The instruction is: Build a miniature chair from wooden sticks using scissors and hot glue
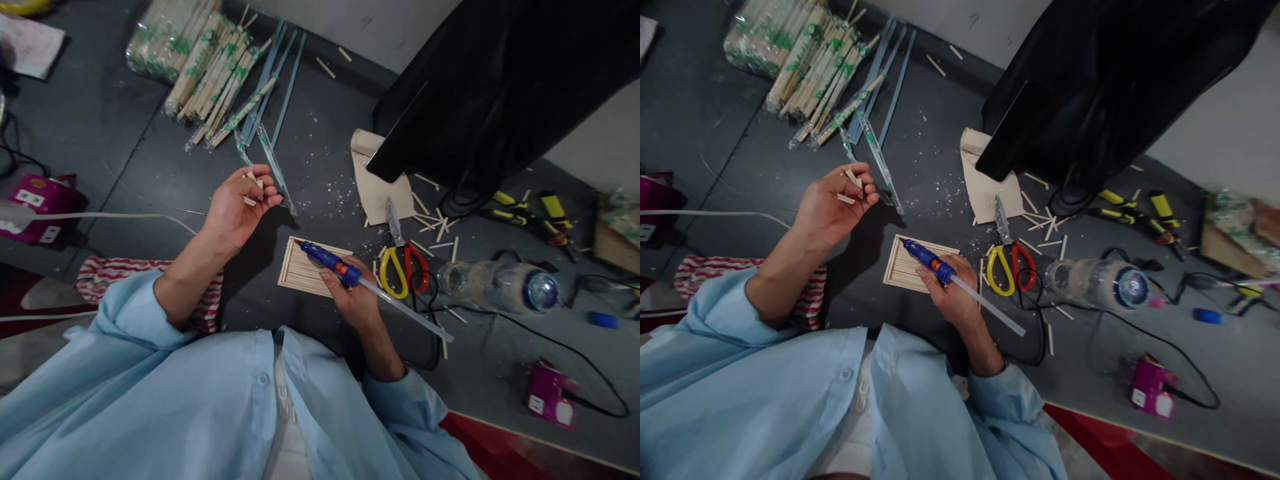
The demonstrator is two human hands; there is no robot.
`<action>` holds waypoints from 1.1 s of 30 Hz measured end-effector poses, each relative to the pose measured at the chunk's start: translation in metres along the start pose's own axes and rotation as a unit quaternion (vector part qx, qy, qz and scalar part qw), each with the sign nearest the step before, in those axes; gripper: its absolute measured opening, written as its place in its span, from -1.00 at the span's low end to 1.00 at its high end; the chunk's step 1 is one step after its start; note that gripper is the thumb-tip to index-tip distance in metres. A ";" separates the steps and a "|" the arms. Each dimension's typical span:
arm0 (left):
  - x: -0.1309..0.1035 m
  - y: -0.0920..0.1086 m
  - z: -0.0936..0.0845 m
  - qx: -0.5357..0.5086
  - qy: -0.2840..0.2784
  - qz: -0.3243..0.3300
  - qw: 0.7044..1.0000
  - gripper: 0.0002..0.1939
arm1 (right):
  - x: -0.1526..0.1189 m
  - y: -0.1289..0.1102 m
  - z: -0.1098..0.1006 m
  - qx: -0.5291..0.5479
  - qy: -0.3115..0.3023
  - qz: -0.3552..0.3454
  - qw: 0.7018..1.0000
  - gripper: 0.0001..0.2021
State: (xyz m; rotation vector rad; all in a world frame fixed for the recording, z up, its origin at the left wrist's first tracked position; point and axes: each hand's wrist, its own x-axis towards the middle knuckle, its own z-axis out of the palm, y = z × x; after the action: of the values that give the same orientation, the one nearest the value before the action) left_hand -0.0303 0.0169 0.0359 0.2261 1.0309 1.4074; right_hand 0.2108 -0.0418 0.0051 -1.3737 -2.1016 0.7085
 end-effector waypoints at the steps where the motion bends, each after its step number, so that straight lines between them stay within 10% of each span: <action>1: 0.000 0.000 0.000 -0.003 -0.001 0.002 1.000 -0.80 | 0.000 0.000 0.000 0.002 0.004 0.000 1.000 -0.67; 33: 0.002 -0.003 0.000 -0.011 0.007 0.009 1.000 -0.78 | -0.002 0.001 0.000 -0.018 0.016 -0.012 1.000 -0.66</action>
State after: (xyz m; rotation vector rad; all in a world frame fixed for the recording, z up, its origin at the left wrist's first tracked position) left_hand -0.0285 0.0177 0.0328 0.2094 1.0262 1.4380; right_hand 0.2123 -0.0434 0.0038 -1.3666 -2.1121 0.6385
